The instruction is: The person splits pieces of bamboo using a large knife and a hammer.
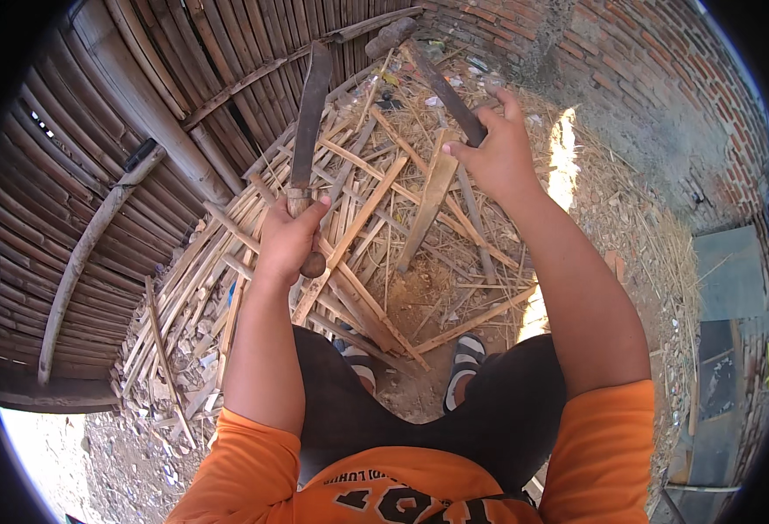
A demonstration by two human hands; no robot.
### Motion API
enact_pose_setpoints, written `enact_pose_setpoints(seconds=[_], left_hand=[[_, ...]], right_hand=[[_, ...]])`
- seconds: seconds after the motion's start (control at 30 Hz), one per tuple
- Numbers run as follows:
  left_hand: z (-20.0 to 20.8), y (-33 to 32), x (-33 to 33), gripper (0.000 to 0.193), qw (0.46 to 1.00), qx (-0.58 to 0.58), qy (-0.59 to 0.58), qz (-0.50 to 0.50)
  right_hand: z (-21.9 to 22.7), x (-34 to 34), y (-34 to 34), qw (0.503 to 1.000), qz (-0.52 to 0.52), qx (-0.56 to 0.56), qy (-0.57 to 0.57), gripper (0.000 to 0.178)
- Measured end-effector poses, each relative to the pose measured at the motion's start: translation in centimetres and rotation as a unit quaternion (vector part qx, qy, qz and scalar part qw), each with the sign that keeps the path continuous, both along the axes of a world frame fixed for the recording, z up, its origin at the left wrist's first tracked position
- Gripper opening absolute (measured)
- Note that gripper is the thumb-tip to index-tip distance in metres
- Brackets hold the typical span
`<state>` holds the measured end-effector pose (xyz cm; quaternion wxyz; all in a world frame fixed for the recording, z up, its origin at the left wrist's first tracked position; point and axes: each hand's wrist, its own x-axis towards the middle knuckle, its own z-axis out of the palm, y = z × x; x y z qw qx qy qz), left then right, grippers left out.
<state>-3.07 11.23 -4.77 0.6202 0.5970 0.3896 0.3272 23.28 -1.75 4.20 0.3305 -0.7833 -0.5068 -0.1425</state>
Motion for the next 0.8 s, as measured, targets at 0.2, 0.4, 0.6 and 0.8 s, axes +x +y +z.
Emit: enact_pose_setpoints(seconds=[0.2, 0.4, 0.6, 0.8], left_hand=[[1.0, -2.7, 1.2, 0.039, 0.995, 0.048, 0.088, -0.016], [-0.3, -3.7, 2.0, 0.029, 0.994, 0.099, 0.014, -0.038], [0.9, -5.0, 1.9, 0.044, 0.993, 0.098, 0.012, -0.069], [1.8, -5.5, 1.6, 0.046, 0.991, 0.102, 0.03, -0.082]], right_hand=[[-1.2, -1.8, 1.8, 0.992, -0.008, 0.053, 0.116, 0.05], [-2.2, -3.7, 3.0, 0.969, 0.009, 0.129, 0.21, 0.057], [-3.2, -5.2, 3.8, 0.954, 0.003, 0.185, 0.238, 0.055], [-3.3, -7.5, 4.1, 0.949, -0.007, 0.21, 0.235, 0.053]])
